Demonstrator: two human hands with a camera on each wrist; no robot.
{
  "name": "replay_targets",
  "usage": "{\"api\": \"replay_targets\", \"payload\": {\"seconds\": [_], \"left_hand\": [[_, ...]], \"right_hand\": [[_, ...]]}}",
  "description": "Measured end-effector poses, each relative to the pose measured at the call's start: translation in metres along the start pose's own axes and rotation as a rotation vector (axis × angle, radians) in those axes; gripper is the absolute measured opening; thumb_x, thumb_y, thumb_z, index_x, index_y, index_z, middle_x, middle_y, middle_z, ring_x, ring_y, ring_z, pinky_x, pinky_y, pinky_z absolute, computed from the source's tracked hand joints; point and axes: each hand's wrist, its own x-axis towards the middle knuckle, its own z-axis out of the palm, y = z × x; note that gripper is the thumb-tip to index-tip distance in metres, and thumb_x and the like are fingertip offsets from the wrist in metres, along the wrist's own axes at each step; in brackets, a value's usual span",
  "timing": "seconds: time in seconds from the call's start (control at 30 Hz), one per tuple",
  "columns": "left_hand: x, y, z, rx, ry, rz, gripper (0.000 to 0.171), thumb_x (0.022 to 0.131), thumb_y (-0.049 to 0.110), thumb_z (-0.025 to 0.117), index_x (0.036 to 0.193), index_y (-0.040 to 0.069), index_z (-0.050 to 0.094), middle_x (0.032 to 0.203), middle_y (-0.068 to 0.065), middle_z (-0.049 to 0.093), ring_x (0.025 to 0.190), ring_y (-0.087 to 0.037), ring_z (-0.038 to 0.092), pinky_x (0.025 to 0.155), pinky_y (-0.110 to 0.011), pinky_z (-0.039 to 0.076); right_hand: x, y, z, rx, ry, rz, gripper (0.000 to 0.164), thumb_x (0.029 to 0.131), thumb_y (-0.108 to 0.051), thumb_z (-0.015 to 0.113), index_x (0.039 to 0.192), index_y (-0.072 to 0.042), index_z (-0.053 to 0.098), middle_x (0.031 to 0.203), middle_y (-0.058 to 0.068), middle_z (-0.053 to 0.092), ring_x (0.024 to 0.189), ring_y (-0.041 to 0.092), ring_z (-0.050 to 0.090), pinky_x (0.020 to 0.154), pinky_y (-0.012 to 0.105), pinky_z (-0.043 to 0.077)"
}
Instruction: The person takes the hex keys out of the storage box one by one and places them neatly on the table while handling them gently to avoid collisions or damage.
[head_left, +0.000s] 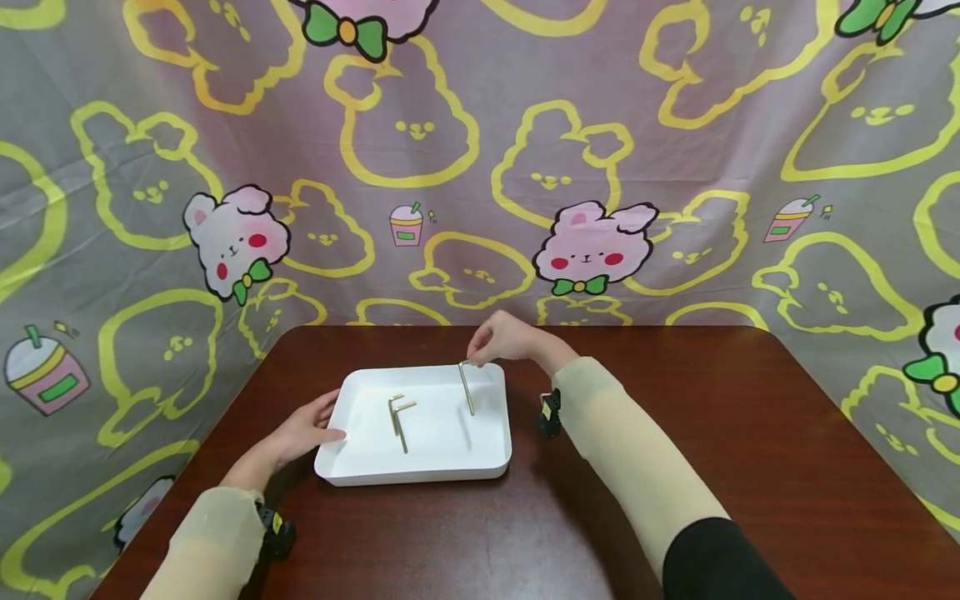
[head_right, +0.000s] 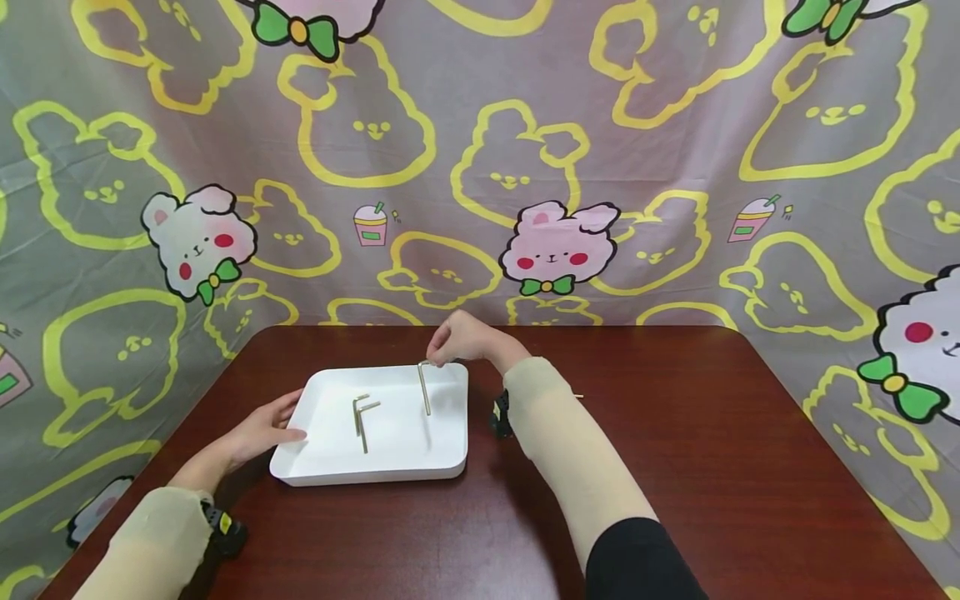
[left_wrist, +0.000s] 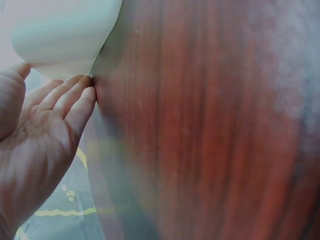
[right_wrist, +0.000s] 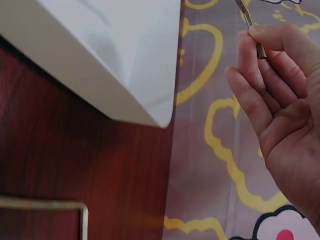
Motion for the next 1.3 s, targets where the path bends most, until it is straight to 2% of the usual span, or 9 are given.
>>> {"api": "replay_targets", "payload": {"seconds": [0.27,0.47,0.73,1.07,1.3], "left_hand": [[0.001,-0.001,0.0,0.0,-0.002,0.005,0.085,0.09,0.01,0.07,0.151,-0.008,0.014,0.15,-0.034,0.025,0.137,-0.047,0.028,0.106,-0.054,0.032],[0.001,-0.003,0.0,0.003,-0.007,0.012,0.086,0.09,0.011,0.07,0.151,-0.008,0.013,0.15,-0.034,0.025,0.137,-0.047,0.028,0.106,-0.055,0.032],[0.0,-0.002,-0.001,0.004,-0.011,0.01,0.087,0.09,0.012,0.07,0.151,-0.008,0.012,0.15,-0.034,0.024,0.137,-0.047,0.028,0.106,-0.055,0.032],[-0.001,-0.003,-0.001,0.002,-0.009,0.017,0.086,0.09,0.011,0.07,0.151,-0.008,0.013,0.15,-0.034,0.024,0.137,-0.047,0.028,0.106,-0.056,0.031],[-0.001,0.0,-0.001,0.014,-0.009,0.013,0.086,0.09,0.012,0.07,0.151,-0.008,0.012,0.15,-0.034,0.025,0.137,-0.048,0.028,0.106,-0.055,0.032]], "right_hand": [[-0.014,0.01,-0.02,0.003,0.025,-0.04,0.006,0.082,-0.012,0.078,0.084,-0.007,0.076,0.078,0.002,0.072,0.074,0.018,0.061,0.069,0.029,0.05],[-0.027,0.02,-0.033,0.017,0.029,-0.019,0.006,0.083,-0.012,0.078,0.083,-0.007,0.076,0.078,0.003,0.072,0.074,0.017,0.062,0.07,0.034,0.049],[-0.051,0.035,-0.051,0.009,0.057,-0.037,0.004,0.083,-0.011,0.077,0.082,-0.007,0.075,0.076,0.003,0.071,0.077,0.025,0.064,0.071,0.031,0.052],[-0.084,0.056,-0.071,-0.032,0.083,-0.026,0.007,0.083,-0.011,0.076,0.085,-0.004,0.075,0.078,0.002,0.071,0.08,0.028,0.065,0.073,0.033,0.052],[-0.104,0.067,-0.072,-0.009,0.102,-0.028,0.006,0.082,-0.009,0.076,0.084,-0.004,0.075,0.077,0.002,0.071,0.074,0.018,0.062,0.07,0.03,0.051]]}}
